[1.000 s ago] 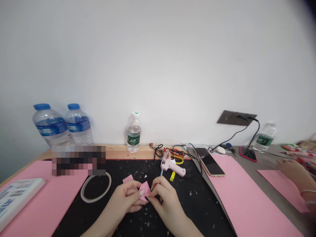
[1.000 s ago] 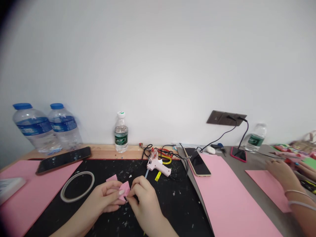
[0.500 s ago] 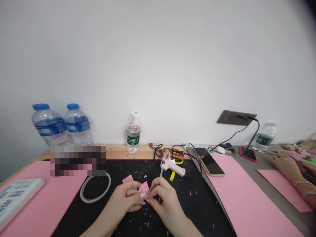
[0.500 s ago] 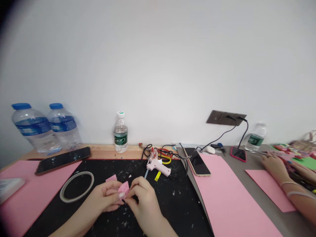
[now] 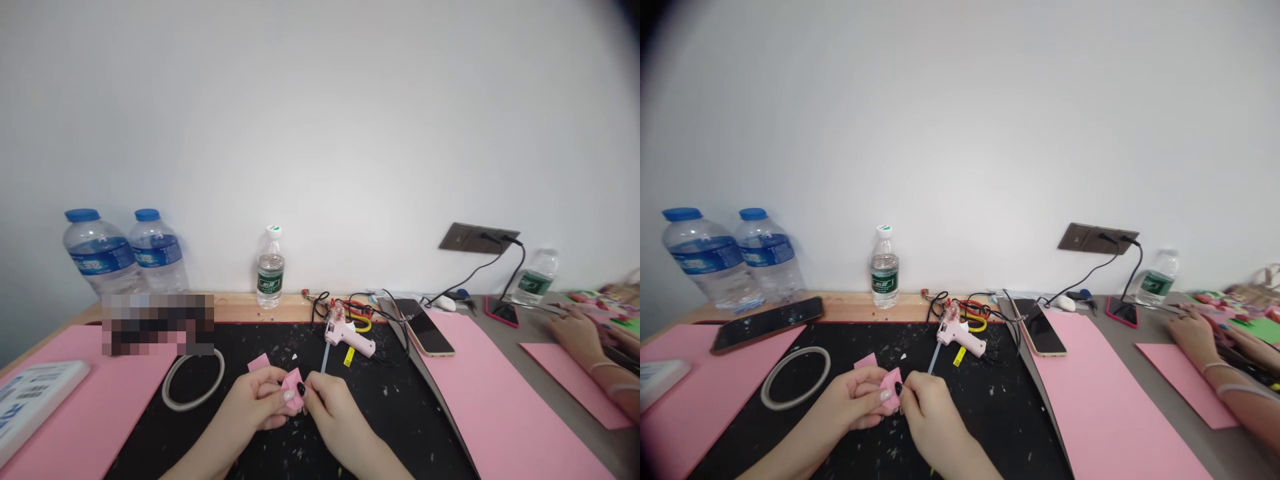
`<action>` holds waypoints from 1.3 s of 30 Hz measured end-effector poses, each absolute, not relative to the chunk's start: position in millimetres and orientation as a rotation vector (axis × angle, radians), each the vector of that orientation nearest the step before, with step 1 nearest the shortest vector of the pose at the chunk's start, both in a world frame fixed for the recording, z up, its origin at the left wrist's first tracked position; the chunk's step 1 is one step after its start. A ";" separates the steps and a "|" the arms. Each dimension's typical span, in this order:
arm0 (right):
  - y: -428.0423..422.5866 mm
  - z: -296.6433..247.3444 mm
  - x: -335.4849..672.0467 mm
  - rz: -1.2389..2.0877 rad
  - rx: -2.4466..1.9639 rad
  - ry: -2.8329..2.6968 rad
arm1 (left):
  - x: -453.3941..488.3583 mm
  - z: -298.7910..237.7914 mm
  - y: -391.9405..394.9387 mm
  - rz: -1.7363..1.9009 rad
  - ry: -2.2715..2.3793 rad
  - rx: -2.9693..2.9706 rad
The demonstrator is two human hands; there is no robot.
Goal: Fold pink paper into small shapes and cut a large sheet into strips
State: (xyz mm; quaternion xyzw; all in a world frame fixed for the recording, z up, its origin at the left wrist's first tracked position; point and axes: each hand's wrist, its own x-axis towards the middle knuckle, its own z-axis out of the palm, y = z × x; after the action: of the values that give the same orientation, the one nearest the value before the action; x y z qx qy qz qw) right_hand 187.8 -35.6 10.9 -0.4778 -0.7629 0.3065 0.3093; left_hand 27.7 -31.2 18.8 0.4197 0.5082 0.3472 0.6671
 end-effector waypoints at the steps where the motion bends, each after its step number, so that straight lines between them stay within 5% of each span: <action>1: -35.7 11.2 187.7 0.809 -1.256 -2.026 | 27.4 18.1 -31.0 0.781 1.143 0.944; 39: -34.4 13.3 192.7 0.703 -1.152 -2.033 | 22.8 -7.8 -23.7 0.831 1.041 1.229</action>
State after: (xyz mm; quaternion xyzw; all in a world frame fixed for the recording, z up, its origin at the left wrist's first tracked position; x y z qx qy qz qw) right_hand 192.7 -34.4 13.3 -0.4434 -0.7824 0.2706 0.3437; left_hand 22.8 -23.7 -7.8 0.5337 0.4522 0.3609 0.6169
